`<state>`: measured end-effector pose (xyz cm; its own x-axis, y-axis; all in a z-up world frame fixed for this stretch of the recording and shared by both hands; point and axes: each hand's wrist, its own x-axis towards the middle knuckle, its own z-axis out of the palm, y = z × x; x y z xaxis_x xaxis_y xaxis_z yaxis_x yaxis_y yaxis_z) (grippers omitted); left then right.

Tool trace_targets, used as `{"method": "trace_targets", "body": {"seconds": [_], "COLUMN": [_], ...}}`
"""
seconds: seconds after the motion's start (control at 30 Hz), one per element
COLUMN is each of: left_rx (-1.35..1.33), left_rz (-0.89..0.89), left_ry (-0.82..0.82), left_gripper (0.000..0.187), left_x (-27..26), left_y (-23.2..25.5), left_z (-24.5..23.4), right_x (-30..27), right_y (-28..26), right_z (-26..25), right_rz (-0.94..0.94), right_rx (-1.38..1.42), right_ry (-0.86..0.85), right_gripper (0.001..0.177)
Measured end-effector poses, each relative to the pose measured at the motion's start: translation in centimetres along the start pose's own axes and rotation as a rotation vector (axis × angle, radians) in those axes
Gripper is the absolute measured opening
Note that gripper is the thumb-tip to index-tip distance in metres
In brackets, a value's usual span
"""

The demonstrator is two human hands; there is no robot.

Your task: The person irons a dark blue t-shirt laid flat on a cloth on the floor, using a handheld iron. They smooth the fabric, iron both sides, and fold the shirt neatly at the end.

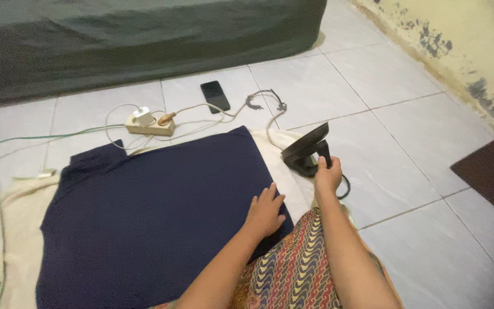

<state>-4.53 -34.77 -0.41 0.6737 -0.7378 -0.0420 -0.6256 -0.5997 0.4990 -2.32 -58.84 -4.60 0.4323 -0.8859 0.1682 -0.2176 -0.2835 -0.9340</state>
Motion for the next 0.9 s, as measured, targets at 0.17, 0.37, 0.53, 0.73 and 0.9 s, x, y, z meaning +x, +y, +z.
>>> {"method": "trace_targets", "body": {"seconds": [0.17, 0.37, 0.53, 0.73, 0.9], "left_rx": [-0.064, -0.048, -0.049, 0.267, 0.152], "left_rz": [-0.161, -0.018, -0.032, -0.449, -0.635], "left_ry": [-0.129, -0.082, -0.039, -0.165, -0.622], "left_gripper": [0.052, 0.062, 0.041, 0.028, 0.035], "left_x": [3.5, 2.0, -5.3, -22.3, -30.9], "left_y": [0.8, -2.1, -8.8, -21.5, -28.3], "left_z": [2.5, 3.4, -1.5, -9.4, -13.0], "right_x": [-0.5, -1.8, -4.1, -10.1, -13.5], "right_y": [0.1, -2.0, -7.7, -12.7, -11.7], "right_z": [-1.2, -1.6, -2.7, -3.5, -3.6], "right_rz": [0.032, -0.110, -0.426, -0.888, -0.546], "right_rx": [-0.070, -0.317, -0.496, -0.845, -1.393], "right_ry": [-0.066, -0.054, 0.084, -0.690, -1.517], "right_gripper": [0.031, 0.051, 0.075, 0.038, 0.059]}}
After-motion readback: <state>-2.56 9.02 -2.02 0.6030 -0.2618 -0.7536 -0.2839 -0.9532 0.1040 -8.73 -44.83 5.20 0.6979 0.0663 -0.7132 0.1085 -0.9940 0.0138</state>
